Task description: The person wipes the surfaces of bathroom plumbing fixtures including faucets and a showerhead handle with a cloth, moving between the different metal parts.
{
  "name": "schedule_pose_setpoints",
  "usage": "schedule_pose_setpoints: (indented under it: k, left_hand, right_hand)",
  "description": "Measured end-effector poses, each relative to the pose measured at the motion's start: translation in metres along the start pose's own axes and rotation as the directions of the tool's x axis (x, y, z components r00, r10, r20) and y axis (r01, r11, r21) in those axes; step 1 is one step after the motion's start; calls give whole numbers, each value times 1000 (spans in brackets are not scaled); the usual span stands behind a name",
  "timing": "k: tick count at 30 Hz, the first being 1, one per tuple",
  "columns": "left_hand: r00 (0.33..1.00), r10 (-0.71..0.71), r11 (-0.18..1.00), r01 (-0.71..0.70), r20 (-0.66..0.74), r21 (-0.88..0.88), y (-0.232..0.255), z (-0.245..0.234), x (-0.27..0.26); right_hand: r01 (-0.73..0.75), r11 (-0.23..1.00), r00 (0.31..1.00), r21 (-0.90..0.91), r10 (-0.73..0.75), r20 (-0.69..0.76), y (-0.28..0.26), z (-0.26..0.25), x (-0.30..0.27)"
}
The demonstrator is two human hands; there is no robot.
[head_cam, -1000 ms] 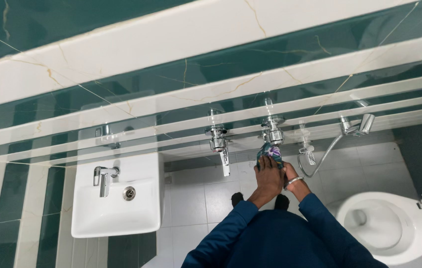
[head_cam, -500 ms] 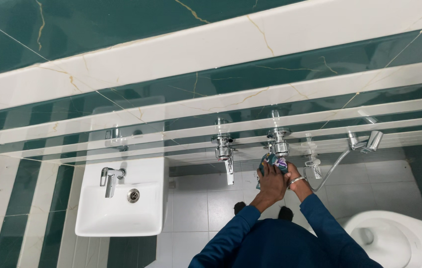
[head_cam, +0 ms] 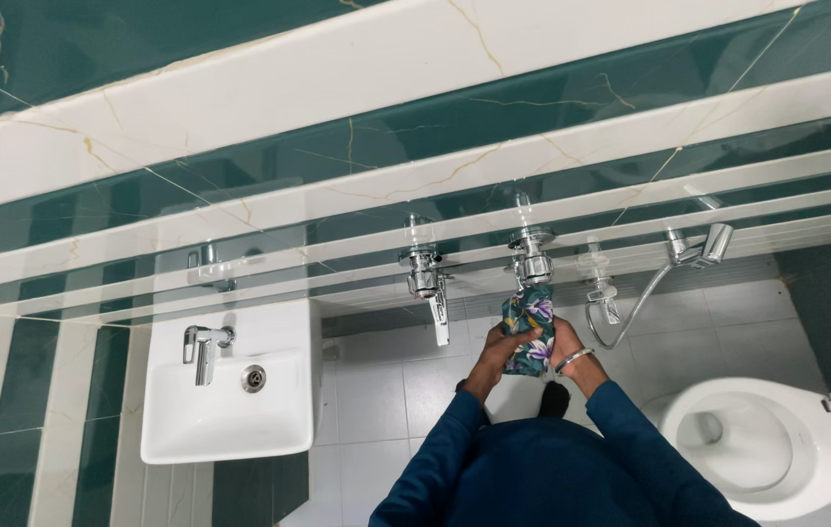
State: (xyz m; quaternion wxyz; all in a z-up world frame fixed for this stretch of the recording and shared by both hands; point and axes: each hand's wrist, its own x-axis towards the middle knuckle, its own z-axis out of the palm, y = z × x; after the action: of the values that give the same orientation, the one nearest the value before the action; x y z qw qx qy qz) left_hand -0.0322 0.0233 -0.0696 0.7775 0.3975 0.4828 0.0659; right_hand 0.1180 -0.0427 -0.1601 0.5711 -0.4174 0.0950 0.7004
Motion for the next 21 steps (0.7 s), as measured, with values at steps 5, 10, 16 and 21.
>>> schedule_pose_setpoints:
  k: [5,10,16,21]
  left_hand:
    - [973,195,965,-213,-124,-152,-30,-14,42]
    - [906,374,926,-377,-200,22,-41,-12,62]
    - [880,387,887,-273,-277,373,-9,-1,18]
    - [804,541,805,-410,-246,430,3,8,29]
  right_hand:
    - [118,993,991,0,-117,-59,-15,28,-13]
    - [188,800,949,-570,-297,-103,-25,33,-15]
    - [152,228,836,-962,-548,2,-2,12,-18]
    - [236,54,757,-970,-636,149,-14,0,20]
